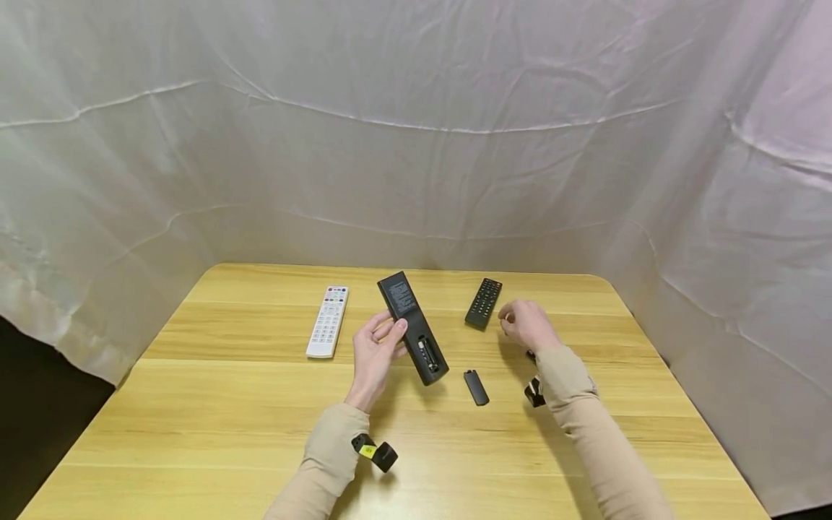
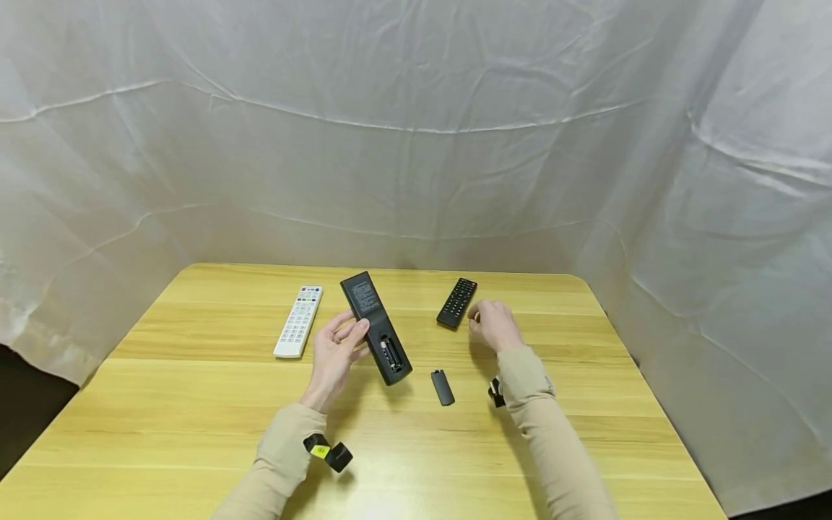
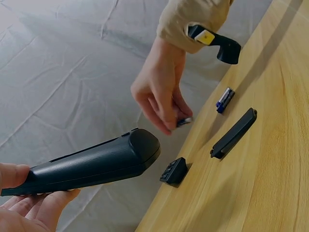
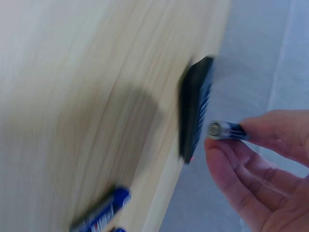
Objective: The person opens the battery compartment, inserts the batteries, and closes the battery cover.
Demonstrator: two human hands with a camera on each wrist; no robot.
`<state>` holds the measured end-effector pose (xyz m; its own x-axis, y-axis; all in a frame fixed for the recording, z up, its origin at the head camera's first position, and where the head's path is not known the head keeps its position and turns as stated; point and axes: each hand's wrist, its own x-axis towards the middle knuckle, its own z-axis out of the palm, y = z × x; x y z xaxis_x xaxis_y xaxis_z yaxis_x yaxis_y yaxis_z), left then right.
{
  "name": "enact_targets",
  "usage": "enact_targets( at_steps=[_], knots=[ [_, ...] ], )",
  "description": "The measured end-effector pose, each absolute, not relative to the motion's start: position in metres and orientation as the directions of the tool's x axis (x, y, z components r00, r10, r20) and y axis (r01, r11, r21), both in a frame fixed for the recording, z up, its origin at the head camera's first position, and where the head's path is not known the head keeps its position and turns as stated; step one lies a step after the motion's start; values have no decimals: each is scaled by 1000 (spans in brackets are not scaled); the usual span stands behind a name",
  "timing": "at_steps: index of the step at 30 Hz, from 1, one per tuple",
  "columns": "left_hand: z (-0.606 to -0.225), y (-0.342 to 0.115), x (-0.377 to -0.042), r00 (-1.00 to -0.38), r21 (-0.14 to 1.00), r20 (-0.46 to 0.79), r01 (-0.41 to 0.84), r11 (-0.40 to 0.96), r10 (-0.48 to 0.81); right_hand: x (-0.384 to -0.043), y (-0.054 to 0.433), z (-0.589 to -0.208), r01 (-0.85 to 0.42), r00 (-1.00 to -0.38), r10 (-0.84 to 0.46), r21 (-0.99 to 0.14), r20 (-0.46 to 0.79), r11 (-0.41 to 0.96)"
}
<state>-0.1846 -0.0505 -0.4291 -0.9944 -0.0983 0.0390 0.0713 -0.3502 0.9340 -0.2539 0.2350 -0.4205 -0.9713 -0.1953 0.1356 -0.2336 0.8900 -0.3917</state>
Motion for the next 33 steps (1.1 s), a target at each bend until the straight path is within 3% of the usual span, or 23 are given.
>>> enact_targets(
  at_steps=[5, 13, 21, 33],
  knots=[
    [-430, -51, -185, -994, 933, 42, 75, -352, -99, -241, 225, -419, -297, -948, -187, -510, 257, 807],
    [-432, -52, -185, -995, 935, 42, 73, -346, -95, -218, 205, -424, -268, -963, -114, -813, 245, 517],
    [-434, -53, -184, -994, 932, 53, 82, -353, -92, -197, 190, -427, -333, -932, -36, -813, 360, 477],
    [-432, -57, -184, -995, 933, 42, 73, -354, -94, -186, 180, -422, -351, -929, -70, -804, 363, 481]
  ],
)
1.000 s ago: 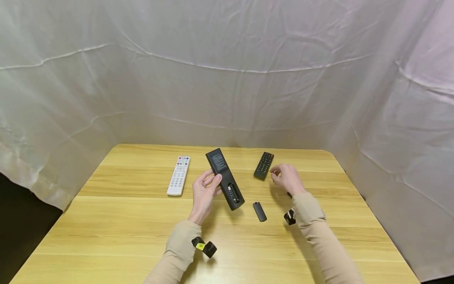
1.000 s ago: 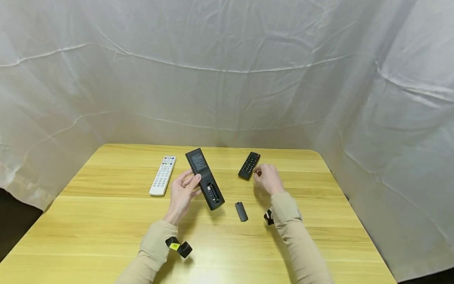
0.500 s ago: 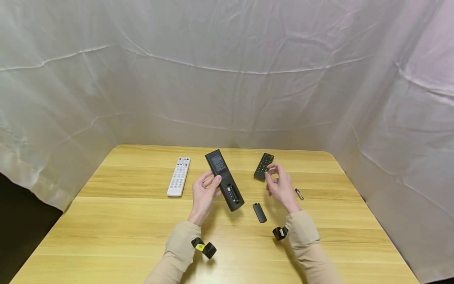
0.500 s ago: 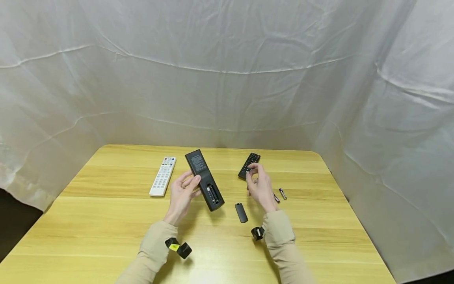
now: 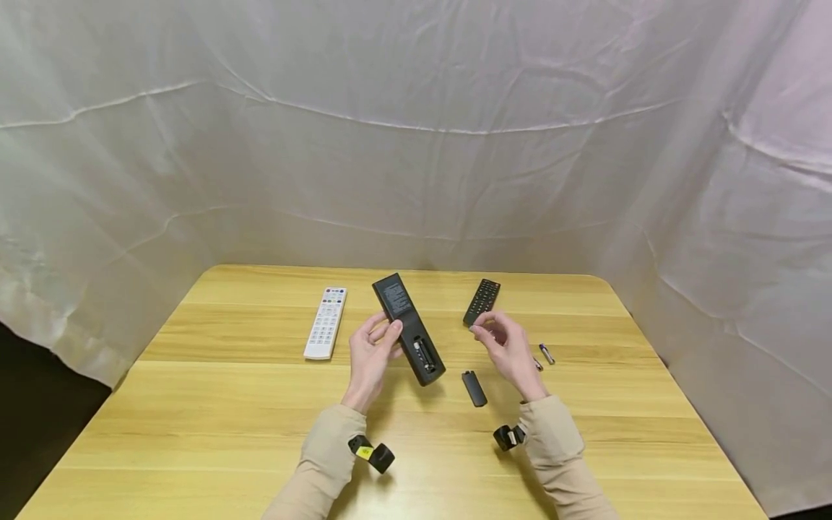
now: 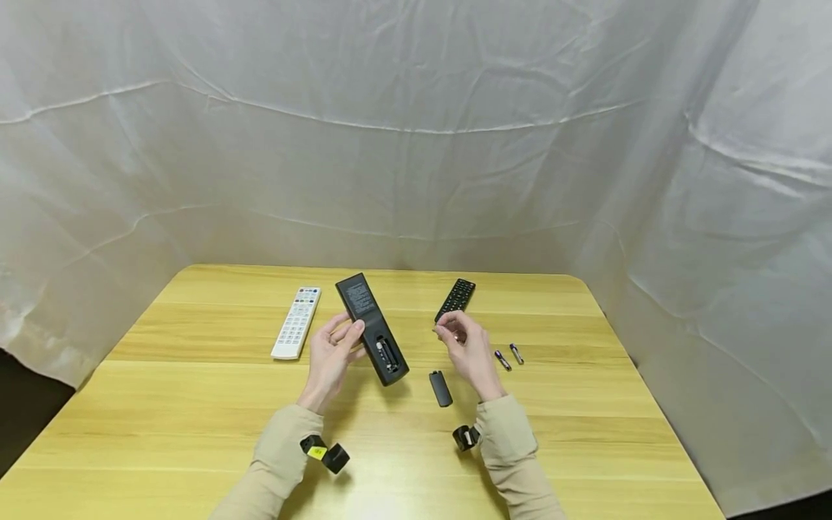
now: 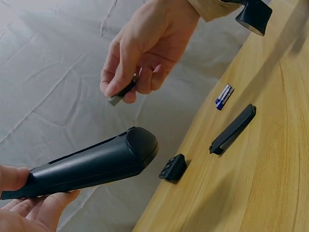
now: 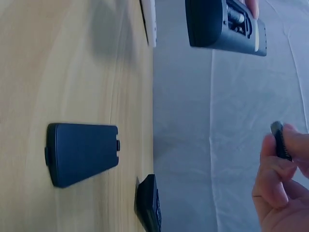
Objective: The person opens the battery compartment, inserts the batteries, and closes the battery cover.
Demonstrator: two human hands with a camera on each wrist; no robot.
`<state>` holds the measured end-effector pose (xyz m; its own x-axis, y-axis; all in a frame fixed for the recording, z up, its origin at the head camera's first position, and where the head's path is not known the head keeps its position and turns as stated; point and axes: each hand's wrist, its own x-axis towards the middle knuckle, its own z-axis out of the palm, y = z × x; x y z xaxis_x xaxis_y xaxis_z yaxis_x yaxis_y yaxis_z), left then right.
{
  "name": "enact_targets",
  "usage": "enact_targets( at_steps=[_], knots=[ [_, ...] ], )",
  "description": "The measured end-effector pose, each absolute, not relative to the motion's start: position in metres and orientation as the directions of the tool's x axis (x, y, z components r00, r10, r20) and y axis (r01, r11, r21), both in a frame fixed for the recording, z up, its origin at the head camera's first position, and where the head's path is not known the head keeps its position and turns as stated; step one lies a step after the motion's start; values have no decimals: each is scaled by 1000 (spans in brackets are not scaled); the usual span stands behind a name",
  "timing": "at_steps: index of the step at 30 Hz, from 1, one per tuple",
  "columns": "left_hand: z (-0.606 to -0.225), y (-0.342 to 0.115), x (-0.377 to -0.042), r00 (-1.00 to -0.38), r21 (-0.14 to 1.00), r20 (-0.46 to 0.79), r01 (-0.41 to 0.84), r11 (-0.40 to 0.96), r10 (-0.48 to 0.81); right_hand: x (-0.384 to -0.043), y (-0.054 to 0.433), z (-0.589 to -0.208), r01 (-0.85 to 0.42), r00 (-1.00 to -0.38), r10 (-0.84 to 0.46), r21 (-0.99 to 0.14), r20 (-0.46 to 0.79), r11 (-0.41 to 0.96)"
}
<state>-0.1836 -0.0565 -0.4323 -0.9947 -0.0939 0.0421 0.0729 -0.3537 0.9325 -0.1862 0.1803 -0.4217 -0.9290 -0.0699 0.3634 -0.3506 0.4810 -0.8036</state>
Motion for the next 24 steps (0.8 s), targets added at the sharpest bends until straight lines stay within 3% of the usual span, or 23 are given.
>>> enact_targets(
  at_steps=[4, 16, 24],
  knots=[
    [-432, -56, -183, -994, 933, 37, 70, -354, -99, -183, 179, -420, -372, -924, -107, -801, 366, 469],
    [-431, -58, -184, -994, 933, 28, 66, -355, -110, -173, 175, -412, -315, -937, -273, -860, 216, 401],
    [-432, -59, -184, -993, 923, 24, 66, -379, -114, -165, 163, -407, -420, -905, -265, -805, 334, 420]
  ],
)
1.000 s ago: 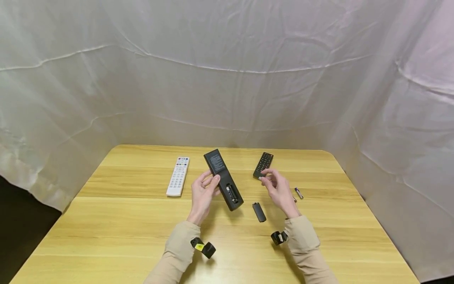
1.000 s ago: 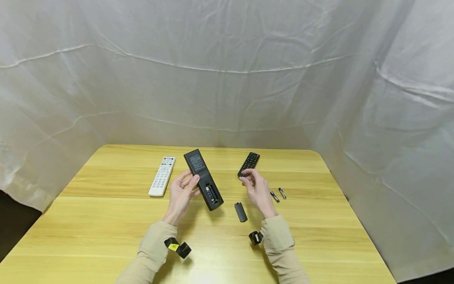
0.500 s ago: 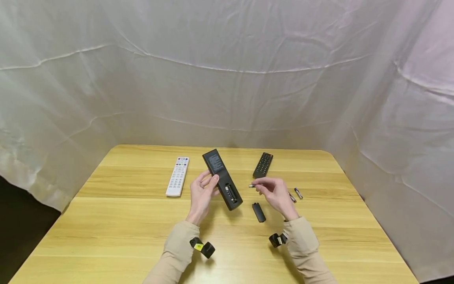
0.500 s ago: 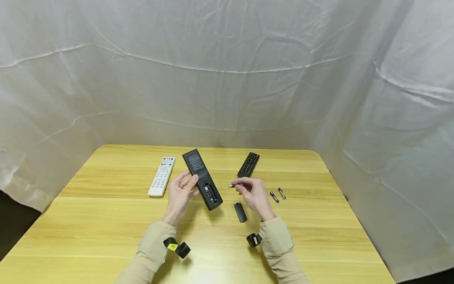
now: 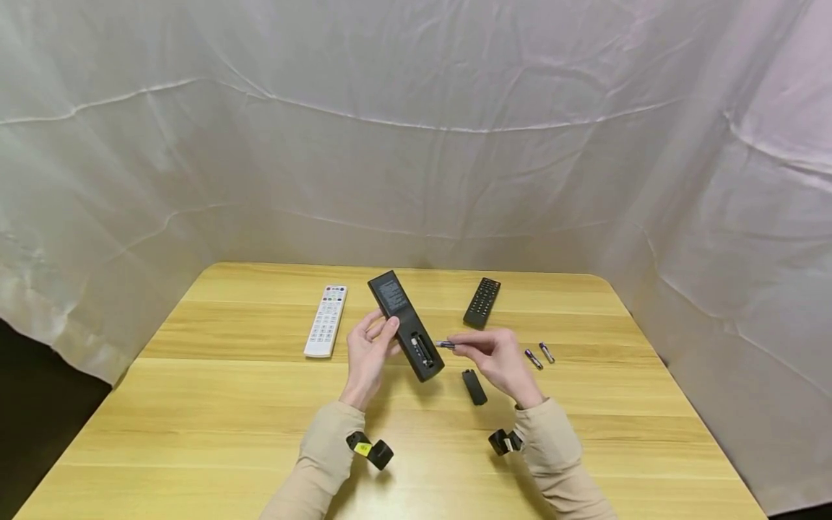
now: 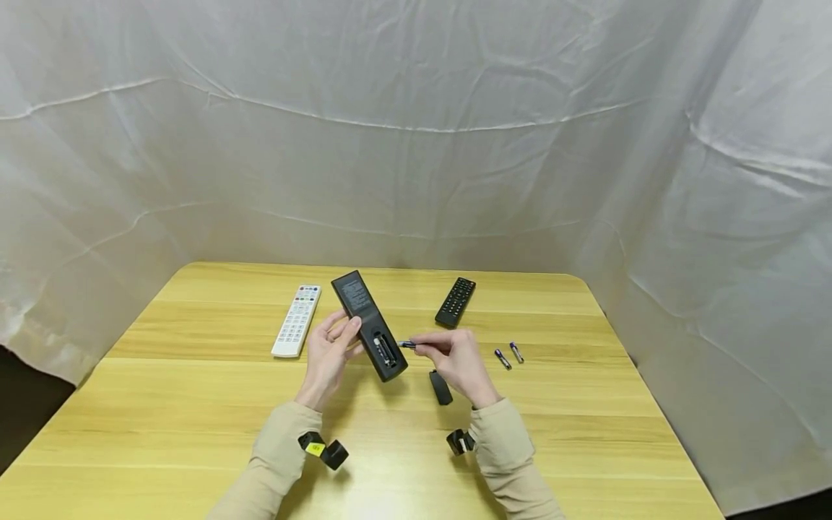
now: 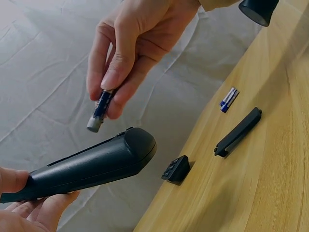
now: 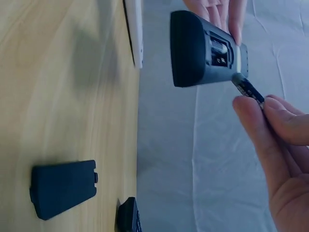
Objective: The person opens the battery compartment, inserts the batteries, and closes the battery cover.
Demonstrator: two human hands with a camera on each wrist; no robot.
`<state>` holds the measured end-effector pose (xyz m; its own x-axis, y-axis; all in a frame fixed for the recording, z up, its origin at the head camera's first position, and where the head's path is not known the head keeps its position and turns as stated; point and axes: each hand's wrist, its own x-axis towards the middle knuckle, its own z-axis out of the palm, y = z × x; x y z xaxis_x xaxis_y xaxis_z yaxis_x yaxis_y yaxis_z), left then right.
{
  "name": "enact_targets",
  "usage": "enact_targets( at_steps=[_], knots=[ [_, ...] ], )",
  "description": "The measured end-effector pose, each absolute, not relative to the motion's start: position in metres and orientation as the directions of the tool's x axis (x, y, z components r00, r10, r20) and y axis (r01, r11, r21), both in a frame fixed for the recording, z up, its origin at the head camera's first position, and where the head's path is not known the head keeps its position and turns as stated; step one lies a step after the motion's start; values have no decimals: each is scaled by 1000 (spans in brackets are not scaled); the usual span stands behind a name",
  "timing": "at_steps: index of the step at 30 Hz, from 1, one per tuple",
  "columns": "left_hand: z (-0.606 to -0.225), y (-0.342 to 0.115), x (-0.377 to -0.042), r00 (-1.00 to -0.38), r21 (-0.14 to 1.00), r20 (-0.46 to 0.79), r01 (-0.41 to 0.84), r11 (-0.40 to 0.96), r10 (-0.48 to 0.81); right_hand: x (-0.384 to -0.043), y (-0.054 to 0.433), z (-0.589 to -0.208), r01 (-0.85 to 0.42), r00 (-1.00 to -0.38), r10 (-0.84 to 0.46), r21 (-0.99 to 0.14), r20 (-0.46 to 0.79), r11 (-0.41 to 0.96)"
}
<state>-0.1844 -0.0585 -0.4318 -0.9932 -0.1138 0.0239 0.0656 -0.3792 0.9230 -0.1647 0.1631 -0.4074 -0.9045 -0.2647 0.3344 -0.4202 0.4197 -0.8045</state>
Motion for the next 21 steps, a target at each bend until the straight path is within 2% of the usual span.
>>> enact_targets(
  at_steps=[8, 17, 21],
  knots=[
    [-432, -59, -185, -993, 921, 25, 69, -384, -118, -162, 152, -410, -558, -830, -295, -725, 474, 404],
    [-432, -58, -184, -993, 916, 21, 66, -396, -118, -163, 143, -417, -727, -684, -367, -556, 630, 402],
    [-431, -58, -184, -993, 911, 22, 67, -406, -114, -162, 140, -418, -752, -649, -371, -486, 665, 445]
  ],
)
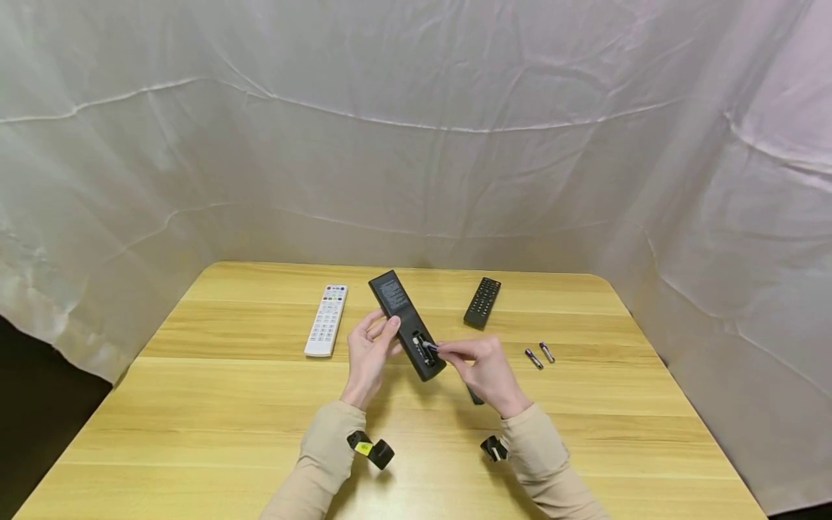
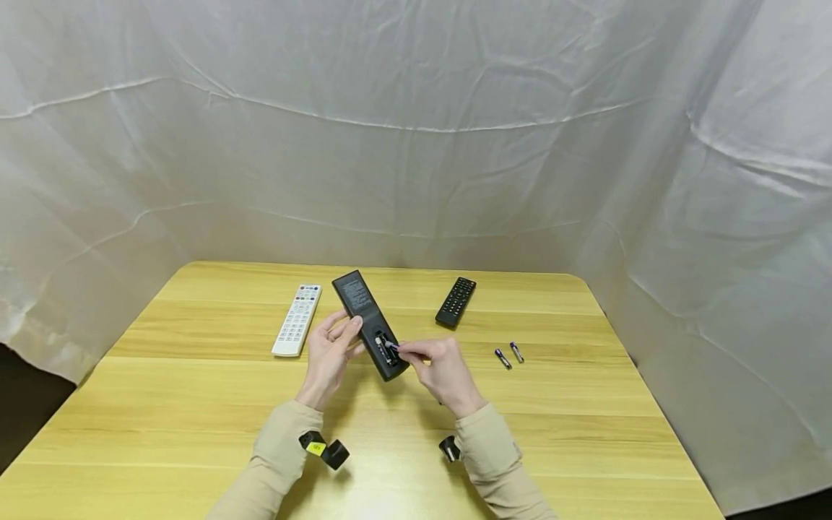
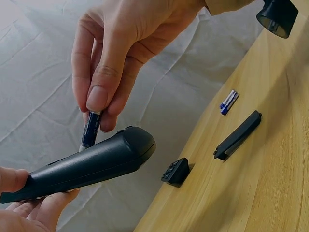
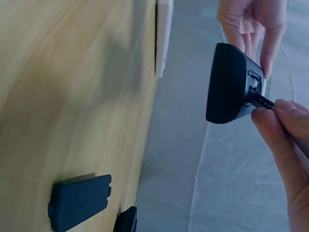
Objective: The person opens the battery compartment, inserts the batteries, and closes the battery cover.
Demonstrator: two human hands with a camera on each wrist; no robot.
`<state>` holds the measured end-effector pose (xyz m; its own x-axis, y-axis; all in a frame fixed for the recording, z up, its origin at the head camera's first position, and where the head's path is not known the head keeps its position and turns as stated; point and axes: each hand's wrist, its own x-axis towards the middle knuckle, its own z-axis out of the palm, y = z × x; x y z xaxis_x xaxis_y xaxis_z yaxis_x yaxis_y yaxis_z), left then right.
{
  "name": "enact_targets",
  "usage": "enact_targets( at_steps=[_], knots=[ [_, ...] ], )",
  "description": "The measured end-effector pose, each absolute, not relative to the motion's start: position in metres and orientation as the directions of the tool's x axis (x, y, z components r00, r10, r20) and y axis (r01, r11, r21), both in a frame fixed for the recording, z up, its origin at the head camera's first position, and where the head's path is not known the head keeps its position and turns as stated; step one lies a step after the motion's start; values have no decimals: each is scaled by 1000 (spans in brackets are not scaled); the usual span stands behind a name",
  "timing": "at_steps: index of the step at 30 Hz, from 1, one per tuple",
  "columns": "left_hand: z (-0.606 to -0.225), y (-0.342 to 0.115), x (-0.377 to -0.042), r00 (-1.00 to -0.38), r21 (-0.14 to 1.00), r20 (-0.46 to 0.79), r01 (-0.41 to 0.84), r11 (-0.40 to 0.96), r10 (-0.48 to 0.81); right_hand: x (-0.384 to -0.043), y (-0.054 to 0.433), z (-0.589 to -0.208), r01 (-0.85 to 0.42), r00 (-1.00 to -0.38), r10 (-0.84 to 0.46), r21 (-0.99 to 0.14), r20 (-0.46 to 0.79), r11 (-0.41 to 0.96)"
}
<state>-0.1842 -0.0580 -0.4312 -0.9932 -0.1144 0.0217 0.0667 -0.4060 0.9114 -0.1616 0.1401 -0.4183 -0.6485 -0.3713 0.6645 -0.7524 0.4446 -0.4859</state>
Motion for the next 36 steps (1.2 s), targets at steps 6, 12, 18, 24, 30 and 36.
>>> enact_targets(
  at_steps=[6, 12, 18, 24, 30, 36],
  knots=[
    [-430, -57, -184, -994, 908, 20, 65, -413, -112, -158, 134, -420, -761, -608, -378, -376, 698, 529],
    [-432, -59, -184, -992, 914, 26, 73, -400, -123, -156, 126, -424, -752, -590, -368, -322, 719, 575],
    [-431, -59, -184, -993, 920, 26, 70, -386, -119, -154, 122, -429, -714, -614, -339, -318, 713, 624],
    [-429, -58, -183, -995, 919, 25, 62, -390, -98, -156, 125, -432, -696, -648, -308, -378, 696, 610],
    [-427, -60, -182, -997, 920, 39, 64, -387, -72, -158, 128, -429, -671, -698, -289, -455, 656, 585],
    [-427, -61, -183, -998, 929, 46, 61, -365, -47, -157, 129, -424, -517, -848, -233, -648, 475, 560]
  ],
)
